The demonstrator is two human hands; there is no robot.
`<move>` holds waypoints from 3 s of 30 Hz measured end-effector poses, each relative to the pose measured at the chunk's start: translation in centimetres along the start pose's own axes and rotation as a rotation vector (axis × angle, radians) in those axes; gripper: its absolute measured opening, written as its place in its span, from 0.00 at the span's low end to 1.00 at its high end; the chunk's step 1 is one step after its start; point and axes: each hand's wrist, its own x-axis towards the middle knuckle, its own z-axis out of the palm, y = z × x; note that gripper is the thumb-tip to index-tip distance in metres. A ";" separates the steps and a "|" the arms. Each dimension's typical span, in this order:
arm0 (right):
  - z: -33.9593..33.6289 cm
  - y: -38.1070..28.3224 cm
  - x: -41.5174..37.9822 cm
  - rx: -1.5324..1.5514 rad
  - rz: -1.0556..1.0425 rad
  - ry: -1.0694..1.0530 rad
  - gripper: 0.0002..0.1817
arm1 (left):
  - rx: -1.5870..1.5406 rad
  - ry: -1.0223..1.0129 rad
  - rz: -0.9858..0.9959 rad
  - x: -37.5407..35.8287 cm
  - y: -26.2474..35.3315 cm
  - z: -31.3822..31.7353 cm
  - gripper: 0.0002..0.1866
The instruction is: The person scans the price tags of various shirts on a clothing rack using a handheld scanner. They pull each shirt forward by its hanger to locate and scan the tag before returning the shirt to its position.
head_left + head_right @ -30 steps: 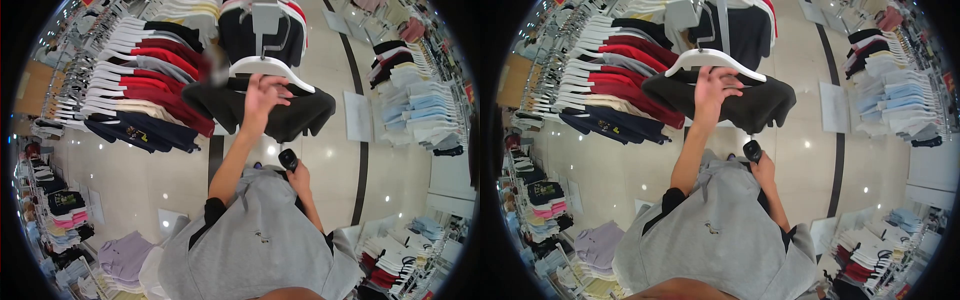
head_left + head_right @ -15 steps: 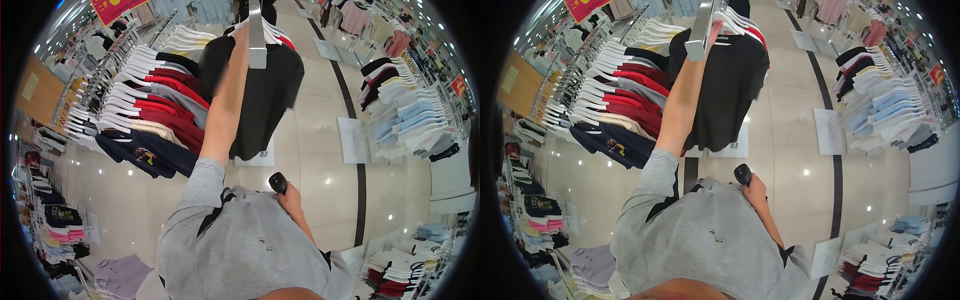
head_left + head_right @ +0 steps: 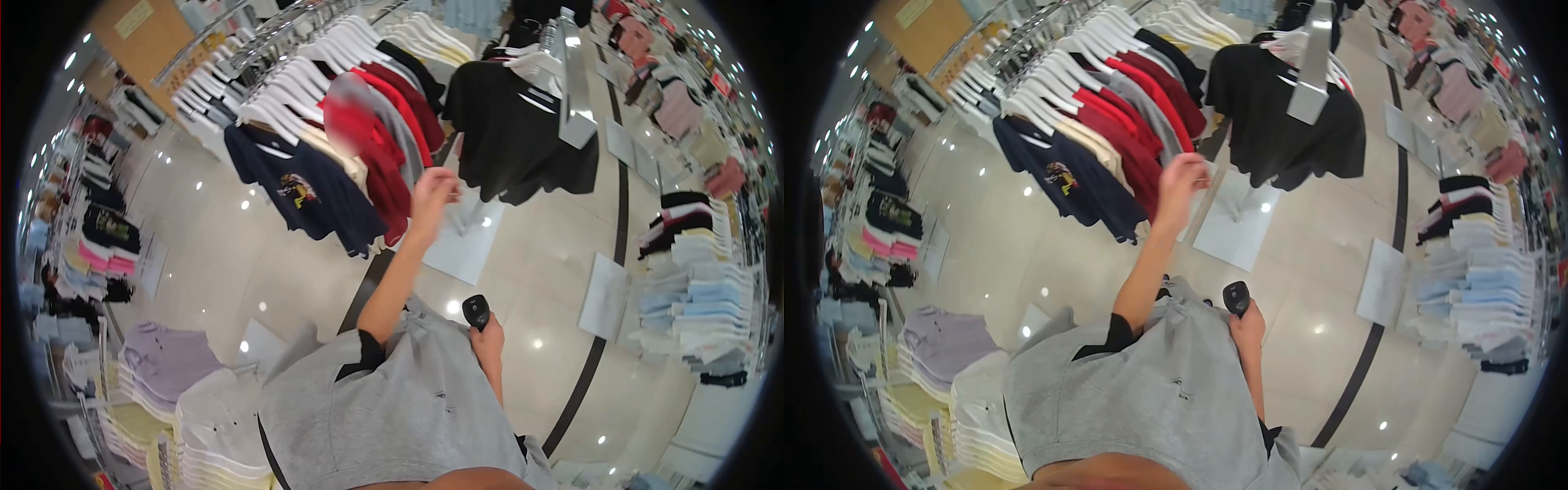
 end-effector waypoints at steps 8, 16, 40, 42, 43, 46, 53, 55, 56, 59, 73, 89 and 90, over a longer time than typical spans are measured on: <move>1.5 0.4 1.6 -0.021 -0.139 -0.051 0.18 | 0.168 0.643 0.532 6.0 17.7 -16.0 0.15; 2.1 -0.7 2.3 -0.012 -0.206 -0.085 0.18 | 0.025 0.599 0.598 8.3 20.2 -17.7 0.13; -0.3 -0.5 0.0 0.037 -0.109 0.022 0.21 | -0.005 -0.558 -0.098 10.9 -1.0 19.5 0.21; -0.1 0.7 -0.4 0.024 -0.082 0.039 0.23 | -0.201 -0.622 -0.039 15.5 -1.2 20.2 0.23; 0.0 1.2 -0.6 0.015 -0.062 0.044 0.24 | -0.221 -0.624 -0.004 16.4 -0.6 19.9 0.24; -0.3 1.6 -1.1 0.040 0.023 0.060 0.24 | -0.168 -0.663 0.013 20.7 -1.0 18.8 0.25; -0.7 1.2 -0.8 0.043 -0.018 0.068 0.24 | -0.168 -0.290 -0.230 18.0 -3.9 15.7 0.14; -0.4 1.3 -0.5 0.065 -0.092 0.053 0.24 | -0.116 -0.211 -0.265 15.3 -4.4 13.2 0.12; -0.2 1.3 -0.3 0.066 -0.098 0.049 0.24 | -0.128 -0.206 -0.265 13.8 -4.5 11.5 0.11; 0.2 1.2 0.5 0.040 -0.092 -0.019 0.24 | 0.001 -0.163 -0.177 8.4 -3.0 6.1 0.11; 2.2 0.4 3.1 -0.009 -0.287 -0.186 0.20 | -0.135 0.327 0.423 9.5 19.9 -19.0 0.16; 1.3 0.9 1.8 -0.011 -0.195 -0.127 0.21 | 0.247 -0.511 -0.129 2.7 0.5 6.1 0.14; 1.2 0.8 1.7 -0.006 -0.203 -0.112 0.21 | 0.145 -0.540 -0.172 3.2 -2.5 7.8 0.13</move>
